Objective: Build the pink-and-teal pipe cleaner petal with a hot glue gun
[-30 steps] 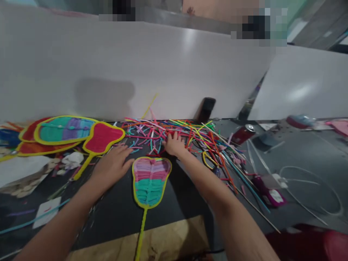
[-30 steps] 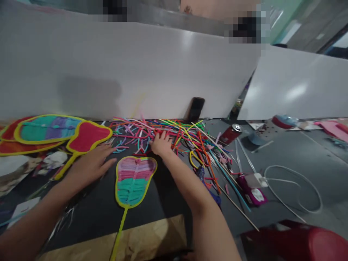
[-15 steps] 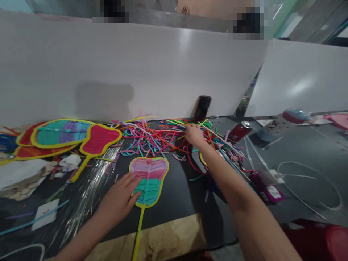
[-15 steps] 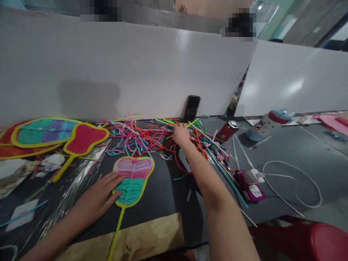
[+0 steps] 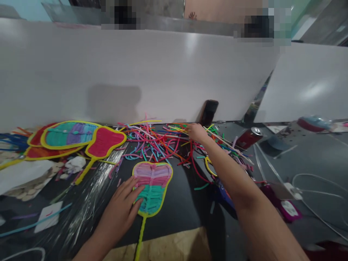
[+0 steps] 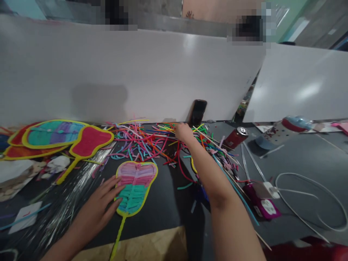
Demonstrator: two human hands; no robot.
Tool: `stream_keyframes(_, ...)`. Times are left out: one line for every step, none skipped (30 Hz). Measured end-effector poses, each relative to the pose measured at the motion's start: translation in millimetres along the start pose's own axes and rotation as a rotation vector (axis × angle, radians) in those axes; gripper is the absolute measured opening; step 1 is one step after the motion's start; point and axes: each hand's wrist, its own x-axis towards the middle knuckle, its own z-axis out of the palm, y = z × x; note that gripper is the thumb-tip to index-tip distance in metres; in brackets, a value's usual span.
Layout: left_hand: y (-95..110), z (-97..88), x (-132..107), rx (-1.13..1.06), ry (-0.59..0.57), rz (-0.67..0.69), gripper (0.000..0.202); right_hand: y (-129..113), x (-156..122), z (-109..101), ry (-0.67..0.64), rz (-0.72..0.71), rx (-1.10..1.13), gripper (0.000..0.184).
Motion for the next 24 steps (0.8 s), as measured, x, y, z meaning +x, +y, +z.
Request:
stream_keyframes(1,-0.8,0,0.000,0.020,-0.002,0.033,-2,11,-2,0.029,0.005,0.003,0.030)
stream_keyframes(3,-1.5,0,-0.001,0.036,-0.002,0.032,-6,22,-3,0.051,0.009,0.004,0.032)
stream_keyframes(4,-2.2,-1,-0.002,0.049,0.000,0.031,-10,33,-3,0.063,0.011,0.005,0.031)
stream_keyframes(5,-3.0,-2,-0.004,0.060,0.003,0.031,-16,44,-1,0.065,0.017,0.006,0.029)
stream_keyframes(5,-4.0,-4,-0.005,0.067,0.005,0.031,-21,54,3,0.058,0.024,0.007,0.028)
stream_keyframes(5,-5.1,-6,-0.007,0.073,0.003,0.031,-26,62,7,0.047,0.032,0.008,0.030)
stream_keyframes(5,-6.5,-8,-0.009,0.078,-0.003,0.030,-30,69,12,0.032,0.041,0.007,0.032)
stream_keyframes(4,-8.1,-11,-0.013,0.080,-0.017,0.030,-34,74,18,0.016,0.052,0.006,0.033)
stream_keyframes(3,-9.8,-14,-0.018,0.078,-0.037,0.029,-36,78,23,0.003,0.062,0.005,0.034)
stream_keyframes(1,-11.6,-17,-0.025,0.070,-0.063,0.029,-38,80,28,-0.006,0.070,0.004,0.033)
stream_keyframes(-1,-13.1,-19,-0.033,0.059,-0.090,0.028,-38,81,33,-0.009,0.073,0.004,0.034)
stream_keyframes(-3,-14.2,-22,-0.042,0.049,-0.117,0.028,-38,81,36,-0.006,0.072,0.005,0.034)
stream_keyframes(-4,-14.8,-24,-0.050,0.039,-0.144,0.027,-38,81,39,0.001,0.068,0.008,0.034)
stream_keyframes(-6,-14.7,-25,-0.057,0.032,-0.168,0.027,-37,80,41,0.012,0.063,0.014,0.034)
stream_keyframes(-6,-14.0,-27,-0.064,0.030,-0.184,0.027,-36,80,42,0.027,0.060,0.023,0.034)
stream_keyframes(-7,-12.8,-28,-0.071,0.034,-0.192,0.027,-36,79,41,0.045,0.059,0.036,0.034)
stream_keyframes(-6,-11.3,-29,-0.076,0.038,-0.197,0.027,-35,79,40,0.069,0.062,0.053,0.035)
stream_keyframes(-5,-9.7,-30,-0.081,0.041,-0.196,0.027,-35,78,38,0.098,0.067,0.074,0.036)
stream_keyframes(-3,-8.1,-30,-0.085,0.042,-0.186,0.028,-34,77,34,0.134,0.071,0.101,0.035)
stream_keyframes(0,-6.5,-31,-0.087,0.039,-0.171,0.028,-33,76,29,0.176,0.075,0.133,0.031)
stream_keyframes(2,-5.1,-31,-0.086,0.029,-0.158,0.029,-32,74,23,0.225,0.079,0.170,0.027)
stream_keyframes(5,-3.6,-31,-0.084,0.012,-0.145,0.030,-31,73,15,0.279,0.085,0.208,0.023)
stream_keyframes(8,-2.2,-31,-0.078,-0.008,-0.130,0.031,-29,72,7,0.335,0.093,0.239,0.023)
stream_keyframes(11,-0.6,-30,-0.070,-0.030,-0.115,0.032,-27,71,-3,0.415,0.098,0.294,0.025)
